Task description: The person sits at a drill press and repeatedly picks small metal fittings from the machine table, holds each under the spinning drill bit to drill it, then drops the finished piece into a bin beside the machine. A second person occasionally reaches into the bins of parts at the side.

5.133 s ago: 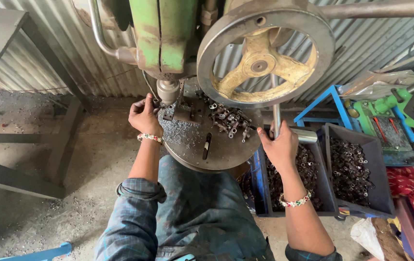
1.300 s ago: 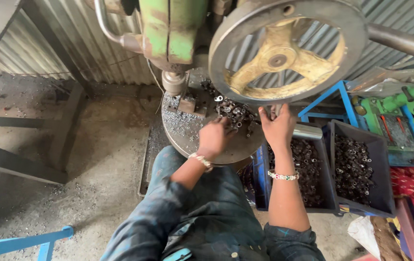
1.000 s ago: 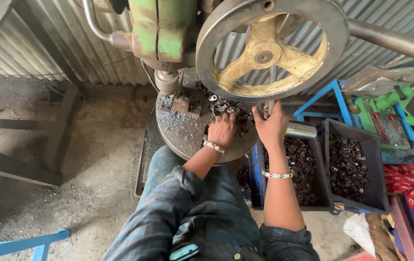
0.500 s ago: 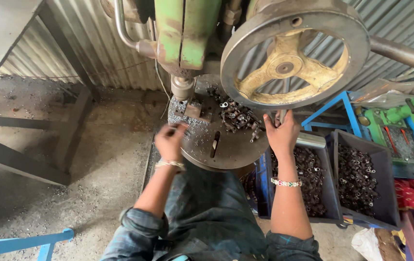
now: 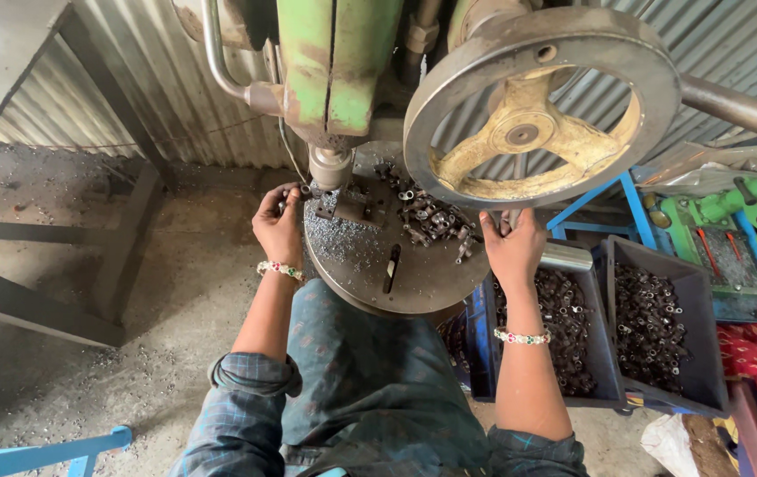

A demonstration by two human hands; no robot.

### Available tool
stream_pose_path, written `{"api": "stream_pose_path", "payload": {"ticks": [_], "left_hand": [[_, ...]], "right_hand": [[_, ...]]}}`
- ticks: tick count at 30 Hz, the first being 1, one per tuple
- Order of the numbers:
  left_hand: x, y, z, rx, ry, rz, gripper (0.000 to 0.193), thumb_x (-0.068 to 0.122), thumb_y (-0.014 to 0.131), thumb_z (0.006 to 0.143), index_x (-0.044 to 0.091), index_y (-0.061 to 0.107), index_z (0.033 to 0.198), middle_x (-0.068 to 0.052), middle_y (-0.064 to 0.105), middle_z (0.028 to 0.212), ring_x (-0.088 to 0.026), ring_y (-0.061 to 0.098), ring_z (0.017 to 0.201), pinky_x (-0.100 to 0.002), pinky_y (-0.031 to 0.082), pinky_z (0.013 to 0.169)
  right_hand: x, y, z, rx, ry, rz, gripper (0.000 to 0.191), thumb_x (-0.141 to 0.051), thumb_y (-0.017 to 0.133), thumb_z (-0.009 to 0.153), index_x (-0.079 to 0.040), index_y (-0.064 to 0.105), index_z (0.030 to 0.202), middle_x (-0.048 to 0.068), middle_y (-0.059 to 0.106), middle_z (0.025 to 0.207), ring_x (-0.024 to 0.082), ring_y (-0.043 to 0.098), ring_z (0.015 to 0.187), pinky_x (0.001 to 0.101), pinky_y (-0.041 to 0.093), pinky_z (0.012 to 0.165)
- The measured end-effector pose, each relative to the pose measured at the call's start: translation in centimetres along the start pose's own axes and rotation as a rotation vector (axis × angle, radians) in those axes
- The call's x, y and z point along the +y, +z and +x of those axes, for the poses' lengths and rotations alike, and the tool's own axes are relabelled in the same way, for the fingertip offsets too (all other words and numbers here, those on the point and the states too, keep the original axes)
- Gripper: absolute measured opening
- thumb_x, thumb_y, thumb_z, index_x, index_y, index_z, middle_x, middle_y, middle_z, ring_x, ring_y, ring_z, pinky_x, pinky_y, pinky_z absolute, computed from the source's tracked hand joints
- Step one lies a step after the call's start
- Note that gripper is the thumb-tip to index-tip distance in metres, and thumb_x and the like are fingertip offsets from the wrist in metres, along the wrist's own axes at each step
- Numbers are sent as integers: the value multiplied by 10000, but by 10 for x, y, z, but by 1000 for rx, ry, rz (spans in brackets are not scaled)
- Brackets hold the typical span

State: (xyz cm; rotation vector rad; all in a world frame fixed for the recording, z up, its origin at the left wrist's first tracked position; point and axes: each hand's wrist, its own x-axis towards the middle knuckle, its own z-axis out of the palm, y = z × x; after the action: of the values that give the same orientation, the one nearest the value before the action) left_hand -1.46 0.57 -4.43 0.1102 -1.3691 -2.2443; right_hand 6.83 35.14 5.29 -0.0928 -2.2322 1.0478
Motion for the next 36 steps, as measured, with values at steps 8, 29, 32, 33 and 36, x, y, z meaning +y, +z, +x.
{"api": "stream_pose_path", "payload": {"ticks": [8, 29, 32, 33, 36], "left_hand": [[-8, -2, 13, -18, -195, -212, 135, 97, 716, 1013, 16, 751, 1114, 16, 747, 961, -13, 646, 788, -174, 511, 692], [10, -4, 28, -218, -376, -24, 121, 166, 727, 968, 66, 770, 1021, 92, 614, 730, 6, 379, 506, -202, 256, 432], [11, -4, 29, -206, -408, 23, 125, 199, 746, 968, 82, 771, 1005, 78, 507, 650, -11, 332, 469, -214, 238, 406], [13, -4, 30, -217, -398, 28, 127, 199, 741, 971, 83, 771, 1012, 84, 545, 681, -6, 370, 496, -208, 263, 425], [20, 1, 25, -235, -405, -2, 133, 204, 736, 963, 89, 772, 1019, 90, 626, 736, -2, 419, 531, -201, 298, 451]], "right_hand": [[2, 4, 2, 6, 1, -18, 307, -78, 828, 866, 42, 636, 1073, 33, 681, 849, 78, 573, 697, 253, 501, 636], [9, 77, 120, 38, -123, -348, 553, -248, 844, 838, -13, 555, 1247, 302, 569, 1257, 421, 578, 1161, 477, 456, 999], [-9, 82, 153, 108, -102, -318, 544, -254, 855, 849, -25, 550, 1236, 265, 591, 1197, 406, 598, 1112, 473, 471, 964], [-14, 83, 157, 125, -93, -312, 541, -256, 859, 852, -29, 549, 1233, 252, 599, 1177, 401, 605, 1096, 472, 476, 953], [-9, 80, 144, 77, -67, -360, 534, -263, 871, 862, -40, 544, 1222, 215, 621, 1117, 386, 625, 1047, 468, 490, 917]]}}
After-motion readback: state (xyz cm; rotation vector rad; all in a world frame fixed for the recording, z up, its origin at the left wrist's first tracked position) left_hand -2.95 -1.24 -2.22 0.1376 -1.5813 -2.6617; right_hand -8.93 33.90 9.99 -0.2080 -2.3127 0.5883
